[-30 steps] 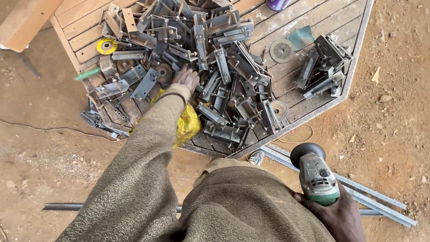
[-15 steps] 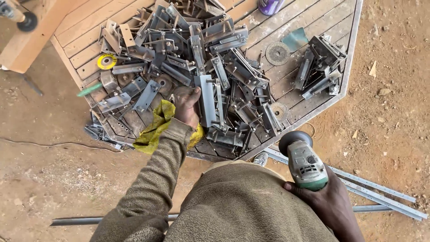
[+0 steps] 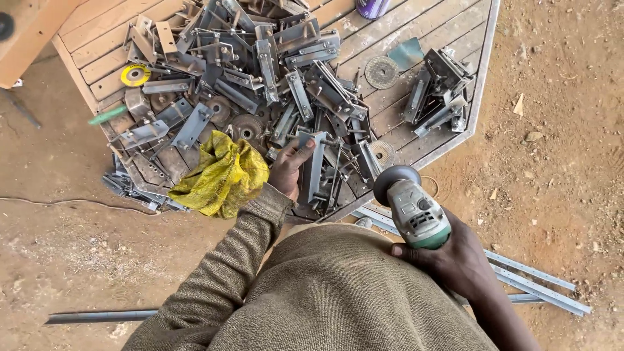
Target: Grinding the edges of small metal components using a handheld angle grinder.
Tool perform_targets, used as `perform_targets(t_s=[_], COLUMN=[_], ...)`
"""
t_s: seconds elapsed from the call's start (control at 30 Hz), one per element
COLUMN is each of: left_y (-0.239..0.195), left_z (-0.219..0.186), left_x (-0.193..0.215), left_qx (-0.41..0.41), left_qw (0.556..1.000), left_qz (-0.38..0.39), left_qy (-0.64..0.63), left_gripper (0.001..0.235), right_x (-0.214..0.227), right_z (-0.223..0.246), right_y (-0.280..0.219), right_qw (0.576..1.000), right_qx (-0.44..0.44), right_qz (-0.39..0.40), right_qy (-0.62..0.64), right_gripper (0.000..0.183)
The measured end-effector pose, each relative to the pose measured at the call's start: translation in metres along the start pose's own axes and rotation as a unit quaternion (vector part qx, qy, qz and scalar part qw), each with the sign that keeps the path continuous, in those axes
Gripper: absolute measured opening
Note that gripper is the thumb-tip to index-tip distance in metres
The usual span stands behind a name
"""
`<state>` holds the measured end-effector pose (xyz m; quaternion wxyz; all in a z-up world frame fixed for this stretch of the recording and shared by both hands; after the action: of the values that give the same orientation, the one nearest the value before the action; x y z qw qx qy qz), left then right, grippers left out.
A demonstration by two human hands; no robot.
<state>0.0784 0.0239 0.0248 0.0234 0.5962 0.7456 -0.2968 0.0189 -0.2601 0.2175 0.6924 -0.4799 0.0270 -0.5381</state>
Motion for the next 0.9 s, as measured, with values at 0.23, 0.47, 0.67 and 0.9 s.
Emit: perform_targets(t_s=[0.23, 0.47, 0.67, 0.9], left_y=[-0.034, -0.081, -0.084, -0.094], left_z=[-0.011, -0.068, -0.064, -0.084], left_x=[-0.027, -0.079, -0.079, -0.091], left_qx=[-0.071, -0.152, -0.170, -0.207], left_qw=[0.994, 0.986, 0.981, 0.977], left_qz=[0.022, 0.017, 0.021, 0.028], left_qy=[0.085, 0.068, 0.095, 0.041], left_gripper=[0.025, 0.015, 0.014, 0.018], right_x=[0.006, 0.009, 0.006, -0.003], right_z=[-0.008, -0.007, -0.017, -0.019], right_y=[-0.001, 0.001, 0.008, 0.013], right_qw=[1.000, 0.995, 0.990, 0.987], right_qx=[0.010, 0.094, 0.136, 0.150], right_qz=[0.021, 0.022, 0.038, 0.059], right_qy=[-0.014, -0.011, -0.001, 0.017], right_gripper=[0.076, 0.069, 0.071, 0.071])
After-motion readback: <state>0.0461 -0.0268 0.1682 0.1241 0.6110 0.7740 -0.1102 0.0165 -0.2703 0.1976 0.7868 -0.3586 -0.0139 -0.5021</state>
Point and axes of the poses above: each hand's wrist, its own y-axis towards the middle knuckle, its own x-axis out of the back of the hand, z = x × y, the point moved 6 cm from there along y, towards the middle knuckle, and after that the axes turned 4 degrees about x, right-handed, at the moved point
